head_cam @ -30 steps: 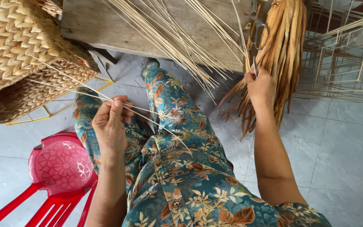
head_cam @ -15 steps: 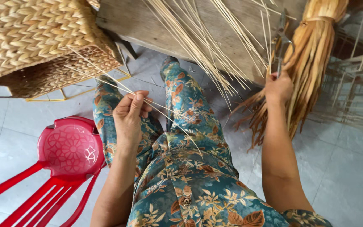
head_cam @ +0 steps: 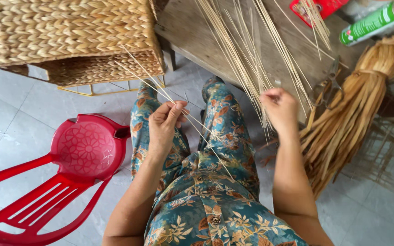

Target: The person sits on a low stool and repeatedly splits thin bamboo strips by hand, separating them into finer strands. The person handles the strips one at a time, pulling them apart and laying them on a wooden work surface.

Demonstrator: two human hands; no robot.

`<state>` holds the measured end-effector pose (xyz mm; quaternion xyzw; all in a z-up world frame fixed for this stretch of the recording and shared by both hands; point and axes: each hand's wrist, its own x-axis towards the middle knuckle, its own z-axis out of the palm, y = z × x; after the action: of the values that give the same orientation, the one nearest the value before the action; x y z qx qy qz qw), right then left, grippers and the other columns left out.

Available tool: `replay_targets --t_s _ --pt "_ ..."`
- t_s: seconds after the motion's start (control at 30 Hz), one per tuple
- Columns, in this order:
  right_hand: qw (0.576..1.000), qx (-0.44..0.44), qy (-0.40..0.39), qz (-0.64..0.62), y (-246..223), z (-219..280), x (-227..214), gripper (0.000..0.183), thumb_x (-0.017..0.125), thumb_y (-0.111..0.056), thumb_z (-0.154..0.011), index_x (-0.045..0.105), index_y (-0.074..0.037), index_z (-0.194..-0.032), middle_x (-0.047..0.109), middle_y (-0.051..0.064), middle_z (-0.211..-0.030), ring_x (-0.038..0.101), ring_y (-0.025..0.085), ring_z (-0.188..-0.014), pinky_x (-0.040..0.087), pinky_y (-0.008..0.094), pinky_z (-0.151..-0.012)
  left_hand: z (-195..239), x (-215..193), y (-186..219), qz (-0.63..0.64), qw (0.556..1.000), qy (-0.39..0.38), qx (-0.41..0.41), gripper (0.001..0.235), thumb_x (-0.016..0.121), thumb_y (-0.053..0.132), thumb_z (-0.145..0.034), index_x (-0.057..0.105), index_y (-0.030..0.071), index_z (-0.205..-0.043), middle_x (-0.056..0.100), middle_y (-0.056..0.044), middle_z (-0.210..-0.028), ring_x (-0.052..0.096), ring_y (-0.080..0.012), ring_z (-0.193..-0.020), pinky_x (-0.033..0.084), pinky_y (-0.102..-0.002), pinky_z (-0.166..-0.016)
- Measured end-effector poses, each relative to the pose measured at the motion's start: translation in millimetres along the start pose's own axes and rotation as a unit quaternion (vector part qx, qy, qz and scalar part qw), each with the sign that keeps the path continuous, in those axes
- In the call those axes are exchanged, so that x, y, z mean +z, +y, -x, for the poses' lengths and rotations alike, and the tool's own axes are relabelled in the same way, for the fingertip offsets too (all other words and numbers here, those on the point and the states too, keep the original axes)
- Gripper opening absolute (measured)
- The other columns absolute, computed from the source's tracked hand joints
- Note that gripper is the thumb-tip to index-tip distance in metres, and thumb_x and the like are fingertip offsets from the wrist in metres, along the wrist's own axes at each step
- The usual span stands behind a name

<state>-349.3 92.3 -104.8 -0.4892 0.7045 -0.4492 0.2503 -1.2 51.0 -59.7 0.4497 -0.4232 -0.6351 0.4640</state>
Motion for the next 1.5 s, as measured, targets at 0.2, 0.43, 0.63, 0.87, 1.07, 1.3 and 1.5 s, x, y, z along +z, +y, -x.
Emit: replay_targets --t_s 0.2,0.43,0.63,0.87,1.07,1.3,1.5 --pt "0.98 -0.023 -0.102 0.169 -16.4 -104.4 139.7 0.013 0.072 -0.022 -0.086 0.074 -0.009 -0.087 0.077 0.008 -0.084 0.074 0.024 -0.076 0.057 0.04 -0.071 -0.1 -3.0 2.4 -0.002 1.0 0.011 -0.019 0.024 0.065 0.022 -0.102 0.075 0.002 -0.11 0.073 0.0 -0.087 0.06 -0.0032 -0.071 0.045 -0.018 -0.06" --pt "0.945 -0.045 -0.032 0.323 5.8 -177.2 226.7 0.016 0.07 -0.025 -0.084 0.074 -0.01 -0.088 0.073 0.017 -0.083 0.07 0.039 -0.08 0.055 0.05 -0.07 -5.9 -17.2 3.7 0.011 0.999 0.02 -0.031 0.024 0.065 0.024 -0.101 0.075 0.004 -0.11 0.072 0.001 -0.086 0.061 -0.0036 -0.071 0.044 -0.018 -0.06" --pt "0.977 -0.033 -0.07 0.198 -45.3 -145.3 187.4 0.028 0.068 -0.033 -0.092 0.072 -0.006 -0.092 0.074 0.015 -0.085 0.072 0.03 -0.077 0.055 0.042 -0.071 -35.5 -25.8 -4.4 -0.002 0.999 0.049 0.002 0.023 0.067 0.022 -0.1 0.075 0.003 -0.109 0.073 0.001 -0.084 0.061 -0.0042 -0.069 0.043 -0.018 -0.057" --pt "0.954 -0.009 -0.298 -0.019 -129.5 -24.4 132.0 0.021 0.073 -0.023 -0.092 0.075 -0.002 -0.095 0.071 0.002 -0.078 0.061 0.01 -0.071 0.05 0.028 -0.067 -75.5 -4.4 -6.6 -0.032 0.996 0.044 0.069 0.019 0.068 0.018 -0.1 0.074 0.002 -0.11 0.072 0.0 -0.084 0.063 -0.0046 -0.07 0.05 -0.019 -0.062" --pt "0.957 0.004 -0.286 -0.056 -121.2 -33.5 130.8 0.013 0.073 -0.016 -0.092 0.072 -0.003 -0.09 0.072 0.002 -0.081 0.063 0.01 -0.075 0.051 0.027 -0.069 -77.9 -4.5 -15.4 -0.044 0.997 0.061 0.031 0.023 0.068 0.015 -0.098 0.073 0.002 -0.117 0.072 -0.001 -0.083 0.062 -0.0045 -0.068 0.047 -0.019 -0.058" --pt "0.971 0.062 -0.187 0.139 -53.8 -122.5 180.5 0.021 0.076 -0.03 -0.092 0.075 -0.009 -0.091 0.075 0.006 -0.084 0.07 0.018 -0.075 0.054 0.034 -0.07 -67.5 -48.7 -53.7 0.003 0.994 0.105 0.035 0.025 0.065 0.014 -0.102 0.068 0.002 -0.123 0.072 -0.003 -0.088 0.063 -0.0066 -0.072 0.053 -0.021 -0.064" --pt "0.961 0.004 -0.145 0.235 -28.1 -172.9 208.9 0.021 0.077 -0.031 -0.09 0.074 -0.011 -0.091 0.074 0.007 -0.08 0.07 0.02 -0.073 0.054 0.036 -0.07 -69.3 -59.7 -71.2 0.019 0.996 0.078 0.048 0.027 0.065 0.016 -0.103 0.067 0.0 -0.125 0.073 -0.005 -0.09 0.066 -0.0089 -0.075 0.056 -0.024 -0.068"
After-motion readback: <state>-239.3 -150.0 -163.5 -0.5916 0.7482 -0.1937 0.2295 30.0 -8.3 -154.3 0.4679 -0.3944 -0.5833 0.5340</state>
